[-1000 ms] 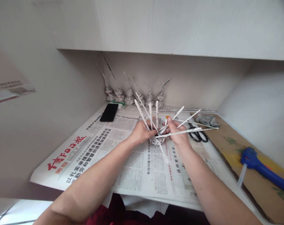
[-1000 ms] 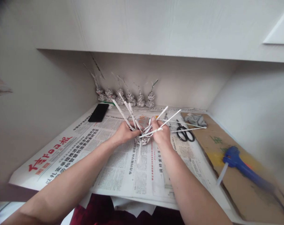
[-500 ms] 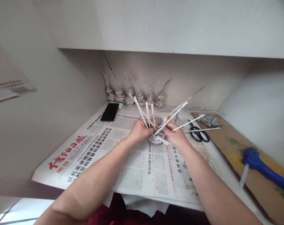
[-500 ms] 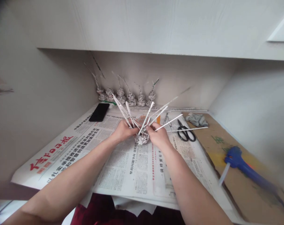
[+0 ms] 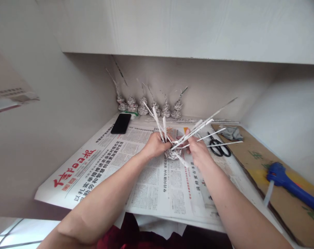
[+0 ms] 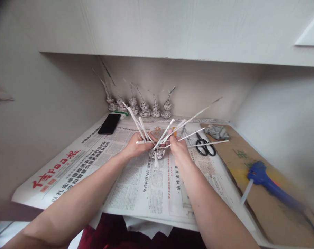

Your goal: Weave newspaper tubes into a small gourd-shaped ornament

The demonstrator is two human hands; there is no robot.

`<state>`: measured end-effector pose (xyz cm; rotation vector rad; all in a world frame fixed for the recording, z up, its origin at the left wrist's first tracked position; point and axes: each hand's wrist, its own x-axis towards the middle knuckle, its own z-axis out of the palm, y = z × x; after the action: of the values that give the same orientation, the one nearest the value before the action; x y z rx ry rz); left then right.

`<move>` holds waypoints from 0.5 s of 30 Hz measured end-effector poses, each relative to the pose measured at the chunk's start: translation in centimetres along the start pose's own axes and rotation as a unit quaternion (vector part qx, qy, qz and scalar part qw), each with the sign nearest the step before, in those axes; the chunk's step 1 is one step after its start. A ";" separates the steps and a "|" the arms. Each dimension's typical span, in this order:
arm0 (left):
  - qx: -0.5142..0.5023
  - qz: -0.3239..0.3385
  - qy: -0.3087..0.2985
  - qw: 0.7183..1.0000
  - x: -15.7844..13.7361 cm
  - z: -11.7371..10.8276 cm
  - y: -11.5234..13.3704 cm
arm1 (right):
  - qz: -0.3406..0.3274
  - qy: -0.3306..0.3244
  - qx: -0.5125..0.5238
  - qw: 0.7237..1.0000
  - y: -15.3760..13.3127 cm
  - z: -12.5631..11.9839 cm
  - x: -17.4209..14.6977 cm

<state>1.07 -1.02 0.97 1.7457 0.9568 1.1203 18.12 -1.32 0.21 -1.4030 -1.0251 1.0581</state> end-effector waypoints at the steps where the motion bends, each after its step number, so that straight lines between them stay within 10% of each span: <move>1: 0.005 -0.001 0.002 1.000 0.0 0.0 0.0 | 0.006 -0.005 0.004 1.000 -0.2 -0.2 0.1; 15: 0.066 -0.019 0.061 0.996 0.1 0.2 -0.2 | -0.064 -0.089 0.021 0.994 0.0 0.3 -1.3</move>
<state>1.25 -0.85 0.75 1.7715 1.1571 1.1719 17.56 -2.48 0.31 -1.2089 -1.1998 1.1180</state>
